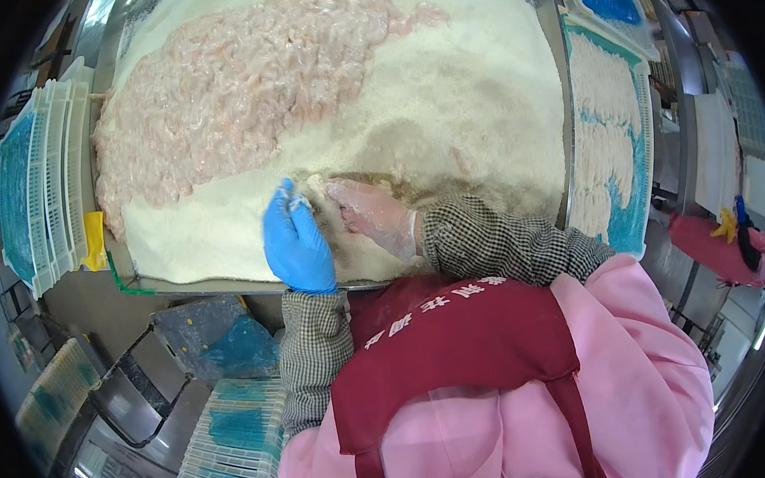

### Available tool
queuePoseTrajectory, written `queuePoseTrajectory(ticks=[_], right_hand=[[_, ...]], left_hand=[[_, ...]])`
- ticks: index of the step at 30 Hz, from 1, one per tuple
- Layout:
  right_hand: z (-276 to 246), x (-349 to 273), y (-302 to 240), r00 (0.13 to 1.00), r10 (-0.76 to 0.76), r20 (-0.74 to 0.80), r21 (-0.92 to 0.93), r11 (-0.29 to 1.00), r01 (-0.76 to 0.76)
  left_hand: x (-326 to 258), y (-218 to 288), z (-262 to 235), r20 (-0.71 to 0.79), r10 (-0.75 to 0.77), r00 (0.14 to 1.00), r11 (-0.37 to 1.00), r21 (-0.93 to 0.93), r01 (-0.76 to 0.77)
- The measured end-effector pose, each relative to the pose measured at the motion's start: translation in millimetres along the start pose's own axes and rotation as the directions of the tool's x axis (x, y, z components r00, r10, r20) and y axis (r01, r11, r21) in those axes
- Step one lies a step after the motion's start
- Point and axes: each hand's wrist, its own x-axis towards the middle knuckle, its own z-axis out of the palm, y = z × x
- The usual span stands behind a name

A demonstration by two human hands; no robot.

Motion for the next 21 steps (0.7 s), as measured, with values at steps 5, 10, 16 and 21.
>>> queuePoseTrajectory(ticks=[5, 10, 16, 21], right_hand=[[22, -19, -20, 0.978, 0.093, 0.186, 0.323, 0.934, -0.151], [-4, 4, -25, 0.919, -0.17, 0.356, 0.495, 0.868, -0.032], [-20, -1, -24, 0.996, 0.014, 0.088, 0.18, 0.983, -0.029], [6, -4, -36, 0.999, -0.032, 0.028, 0.006, 0.999, 0.032]], left_hand=[[-1, -13, 89, -0.248, 0.043, 0.968, 0.962, 0.27, 0.026], [18, 10, 89, -0.015, 0.178, 0.984, 0.895, 0.418, -0.156], [12, -8, 9, 0.013, 0.032, 0.999, 0.983, 0.18, -0.034], [-23, -9, 19, 0.063, -0.137, 0.989, 0.926, -0.346, 0.15]])
